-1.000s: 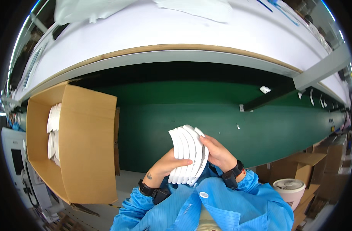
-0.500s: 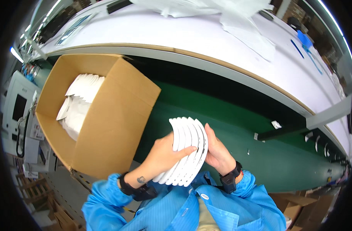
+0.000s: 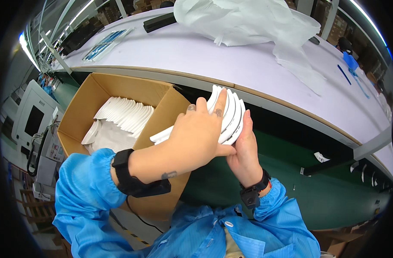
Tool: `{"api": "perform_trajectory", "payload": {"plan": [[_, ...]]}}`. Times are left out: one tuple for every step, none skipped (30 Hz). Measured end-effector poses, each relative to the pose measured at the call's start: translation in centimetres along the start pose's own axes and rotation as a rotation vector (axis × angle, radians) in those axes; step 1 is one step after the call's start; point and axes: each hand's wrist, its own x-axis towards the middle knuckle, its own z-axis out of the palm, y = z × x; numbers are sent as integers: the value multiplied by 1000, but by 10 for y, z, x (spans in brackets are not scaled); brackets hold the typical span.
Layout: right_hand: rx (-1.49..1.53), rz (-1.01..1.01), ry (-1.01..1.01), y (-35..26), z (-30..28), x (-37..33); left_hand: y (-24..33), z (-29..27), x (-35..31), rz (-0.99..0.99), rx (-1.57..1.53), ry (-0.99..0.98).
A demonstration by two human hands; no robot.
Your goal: Inspecting and packing white curved plastic components into a cardboard box on an assembly line.
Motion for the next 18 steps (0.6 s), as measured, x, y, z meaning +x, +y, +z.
{"api": "perform_trajectory", "payload": {"plan": [[1,-12,-16,6,5,3,-5,-7,-1,-16,-9,-14],[3,-21,-33,11,10,6,-11,-14,-2,-35,-17,-29],[7,-13,-39,16,16,8,-20,-21,-4,-45,-14,-30],[60,0,-114,21,22,9,-30,-27,-7,-67,-50,-27],[114,16,-191,27,28,12,-43,-32,-9,-93,-84,-24],[121,31,-199,35,31,17,-57,-36,-13,-110,-80,-25],[78,11,-310,42,33,23,-74,-39,-17,-81,-160,29],[37,-10,-422,48,36,29,-91,-44,-22,-51,-239,85],[59,68,-535,50,35,34,-103,-56,-25,-107,-393,-2],[70,86,-548,57,40,38,-121,-59,-30,-131,-387,2],[-125,9,-554,64,47,40,-141,-58,-35,-122,-546,25],[-317,-69,-562,73,53,43,-161,-60,-43,-115,-703,53],[-355,-100,-580,84,52,45,-179,-66,-52,-220,-734,47],[-341,-86,-601,89,50,49,-202,-68,-58,-244,-725,58],[-691,-195,-713,90,45,54,-231,-65,-62,-312,-615,102],[-1043,-315,-810,92,43,57,-259,-59,-64,-376,-507,139],[-1057,-272,-756,95,45,55,-292,-46,-64,-434,-428,160],[-1045,-268,-770,97,46,53,-322,-34,-68,-491,-340,180]]}}
